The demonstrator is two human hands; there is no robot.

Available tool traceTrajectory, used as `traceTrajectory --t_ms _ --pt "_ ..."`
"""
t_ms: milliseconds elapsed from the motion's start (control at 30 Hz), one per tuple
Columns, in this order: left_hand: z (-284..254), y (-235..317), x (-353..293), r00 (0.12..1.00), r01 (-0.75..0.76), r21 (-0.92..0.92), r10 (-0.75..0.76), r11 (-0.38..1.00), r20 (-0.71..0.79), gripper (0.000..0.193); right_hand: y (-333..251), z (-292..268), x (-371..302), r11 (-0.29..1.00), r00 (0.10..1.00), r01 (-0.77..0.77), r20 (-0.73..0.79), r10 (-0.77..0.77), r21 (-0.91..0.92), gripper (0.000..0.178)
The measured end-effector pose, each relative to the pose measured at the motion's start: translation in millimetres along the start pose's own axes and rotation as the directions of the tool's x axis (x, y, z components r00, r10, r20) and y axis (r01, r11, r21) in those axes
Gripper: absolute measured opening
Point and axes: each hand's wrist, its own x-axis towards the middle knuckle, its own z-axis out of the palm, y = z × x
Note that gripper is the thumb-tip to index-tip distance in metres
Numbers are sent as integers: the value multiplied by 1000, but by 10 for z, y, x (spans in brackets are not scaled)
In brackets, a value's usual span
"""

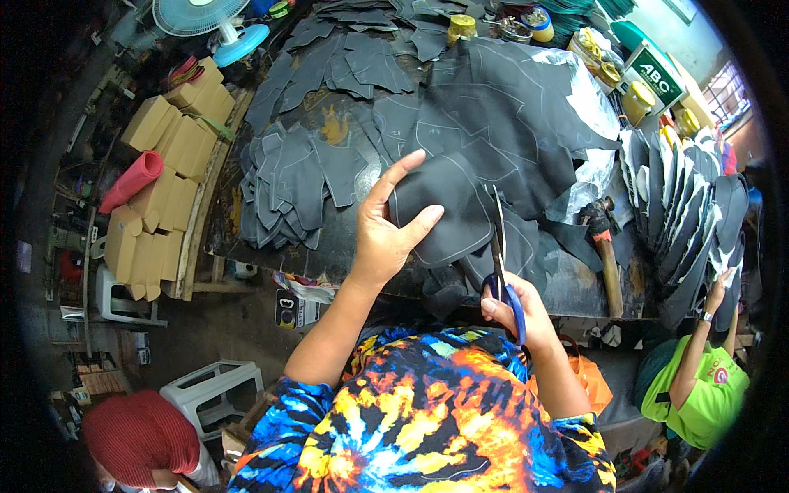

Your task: The person uses shears to cut dark gray fabric pieces along white chalk outlines on a worktable. They repeatedly reposition the fabric and trim along the marked lines, producing multiple cut pieces that accumulate on the table.

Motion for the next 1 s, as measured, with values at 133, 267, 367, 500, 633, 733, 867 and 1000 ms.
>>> traceTrajectory --t_ms 133,267,367,500,633,733,867,1000 --pt "38 83 -8 999 -37 -92 34 995 -32 81 -56 -30 41 998 997 63 44 -62 -6 25" --pt "13 80 -2 994 -89 -12 89 996 -60 77 -64 -10 58 998 995 67 73 -66 -6 24" --pt "-15 76 -14 996 -90 111 91 990 0 67 -59 8 57 997 996 68 59 -70 27 24" --pt "-12 100 -28 999 -27 123 24 992 29 56 -56 6 48 998 997 65 27 -66 21 23" --pt "-43 145 -13 1000 -10 147 8 989 16 57 -51 -5 0 997 999 28 -16 -30 -66 23" --pt "-79 154 -8 999 -13 165 6 986 42 56 -52 -19 -56 997 999 6 -36 -9 -78 24" --pt "-112 137 15 998 -1 156 -8 988 62 55 -82 -83 -128 996 999 -39 -31 37 -83 25" --pt "-110 147 31 996 -17 235 -4 972 90 59 -103 -101 -119 996 999 -28 24 31 -90 24"
